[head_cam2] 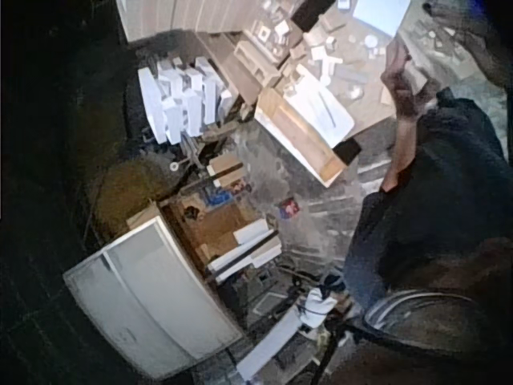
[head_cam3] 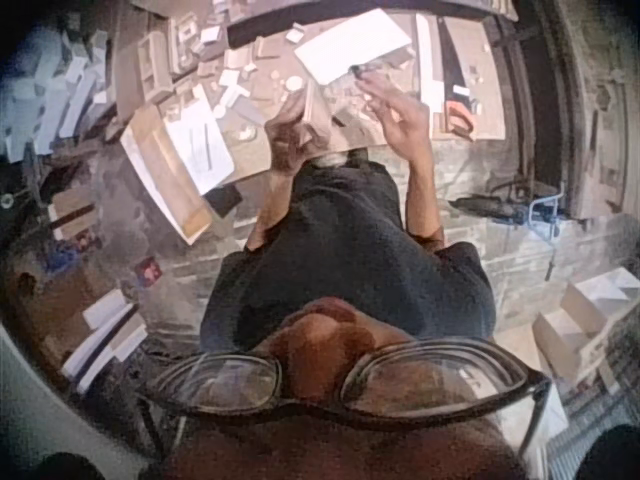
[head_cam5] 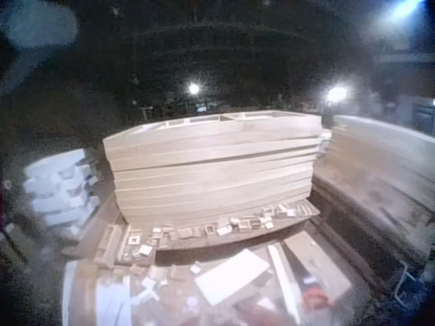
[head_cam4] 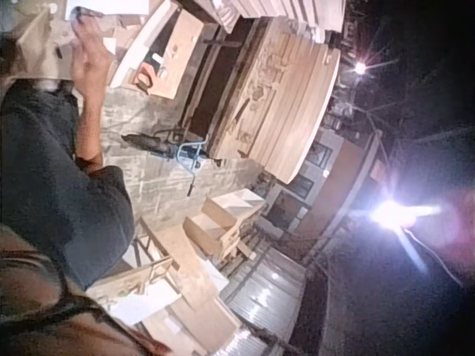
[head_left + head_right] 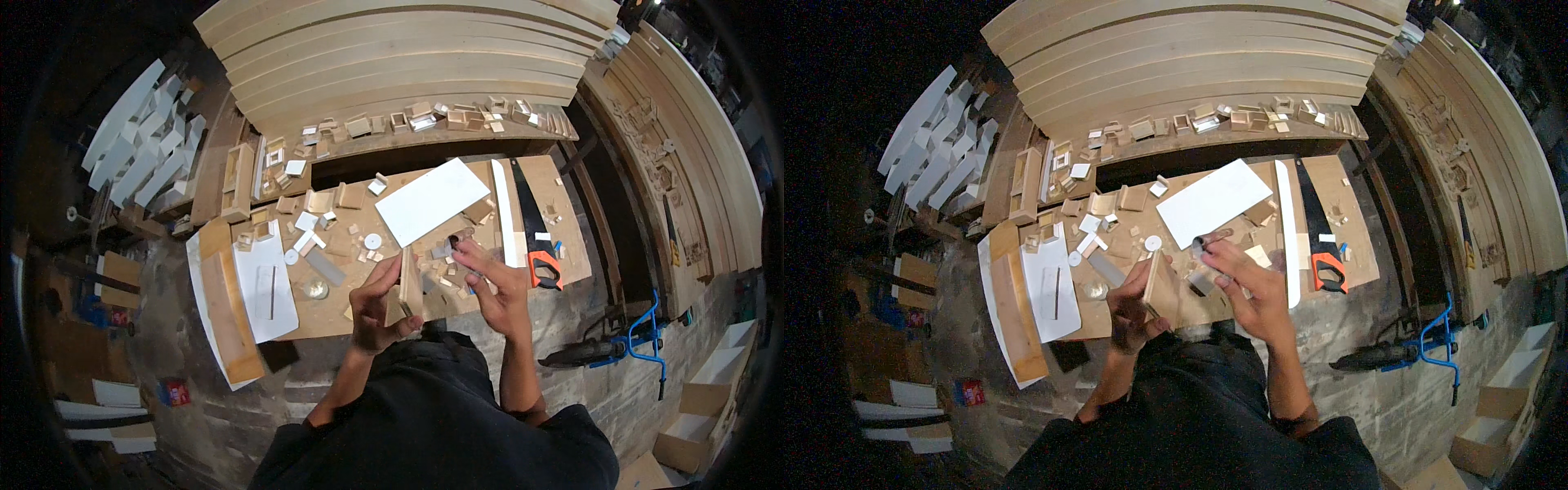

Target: The person sands the edges of wooden blocks using sandpaper and then applies glue from a jar to the edge of a wood piece with a thin stick.

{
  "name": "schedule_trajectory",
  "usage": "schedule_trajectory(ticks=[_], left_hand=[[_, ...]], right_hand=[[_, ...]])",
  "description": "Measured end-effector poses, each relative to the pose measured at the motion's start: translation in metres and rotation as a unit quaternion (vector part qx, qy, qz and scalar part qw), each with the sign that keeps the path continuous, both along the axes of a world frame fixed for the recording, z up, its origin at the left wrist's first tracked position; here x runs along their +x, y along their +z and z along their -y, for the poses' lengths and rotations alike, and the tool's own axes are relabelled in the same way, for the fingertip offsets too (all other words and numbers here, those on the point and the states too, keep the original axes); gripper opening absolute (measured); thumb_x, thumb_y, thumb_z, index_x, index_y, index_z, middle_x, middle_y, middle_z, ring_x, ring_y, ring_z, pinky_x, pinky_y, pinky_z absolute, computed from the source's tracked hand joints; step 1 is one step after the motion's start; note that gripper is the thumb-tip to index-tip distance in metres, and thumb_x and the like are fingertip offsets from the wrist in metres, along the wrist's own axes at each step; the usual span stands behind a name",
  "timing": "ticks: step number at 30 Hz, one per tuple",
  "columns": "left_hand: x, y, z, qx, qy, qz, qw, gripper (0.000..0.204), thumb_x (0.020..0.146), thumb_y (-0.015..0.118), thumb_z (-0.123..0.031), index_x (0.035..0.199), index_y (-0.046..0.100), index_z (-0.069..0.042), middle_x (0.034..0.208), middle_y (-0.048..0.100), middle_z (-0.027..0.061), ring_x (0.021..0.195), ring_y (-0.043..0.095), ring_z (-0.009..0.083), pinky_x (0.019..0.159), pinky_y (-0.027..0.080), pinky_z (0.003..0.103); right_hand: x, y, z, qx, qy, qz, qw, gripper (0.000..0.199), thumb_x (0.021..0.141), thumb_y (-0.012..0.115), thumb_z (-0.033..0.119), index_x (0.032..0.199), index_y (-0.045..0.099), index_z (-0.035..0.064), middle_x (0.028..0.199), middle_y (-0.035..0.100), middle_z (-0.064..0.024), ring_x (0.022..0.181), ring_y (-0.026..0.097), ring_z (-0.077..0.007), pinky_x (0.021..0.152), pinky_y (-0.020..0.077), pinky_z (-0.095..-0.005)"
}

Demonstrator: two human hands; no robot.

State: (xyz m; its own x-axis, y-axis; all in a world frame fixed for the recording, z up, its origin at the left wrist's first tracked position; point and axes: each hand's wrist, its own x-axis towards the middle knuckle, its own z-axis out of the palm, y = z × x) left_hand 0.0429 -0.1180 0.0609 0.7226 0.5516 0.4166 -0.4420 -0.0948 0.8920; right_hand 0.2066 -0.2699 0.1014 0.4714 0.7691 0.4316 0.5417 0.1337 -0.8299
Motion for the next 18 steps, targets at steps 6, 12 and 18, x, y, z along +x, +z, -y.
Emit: schedule_trajectory(ticks=[6,12,18], left_hand=[[0.009,-0.002,0.018,0.023,-0.040,-0.008,0.999,0.082,0.071,0.092,-0.026,0.135,0.057,0.011,0.135,0.055,0.0213,0.123,0.055,0.0272,0.105,0.042,0.035],[0.016,-0.002,0.026,0.051,-0.032,-0.057,0.997,0.077,0.068,0.090,-0.025,0.126,0.060,0.017,0.133,0.055,0.0194,0.120,0.056,0.0239,0.102,0.044,0.032],[0.021,0.003,0.031,0.016,-0.031,-0.068,0.997,0.077,0.066,0.087,-0.020,0.128,0.060,0.017,0.133,0.056,0.0164,0.115,0.057,0.0189,0.094,0.046,0.028]], right_hand=[[0.008,0.002,0.008,0.026,0.102,0.080,0.991,0.050,0.082,0.066,-0.004,0.130,0.068,0.0110,0.135,0.065,-0.0105,0.134,0.055,-0.0345,0.116,0.0411,-0.0482],[0.017,0.011,0.026,0.022,0.149,0.094,0.984,0.045,0.085,0.066,-0.001,0.128,0.068,0.0113,0.133,0.066,-0.0096,0.130,0.057,-0.0355,0.116,0.0407,-0.0488],[0.012,0.030,0.036,0.057,0.175,0.094,0.978,0.042,0.087,0.065,0.000,0.128,0.068,0.0086,0.129,0.068,-0.0110,0.123,0.063,-0.0335,0.112,0.0454,-0.0452]])
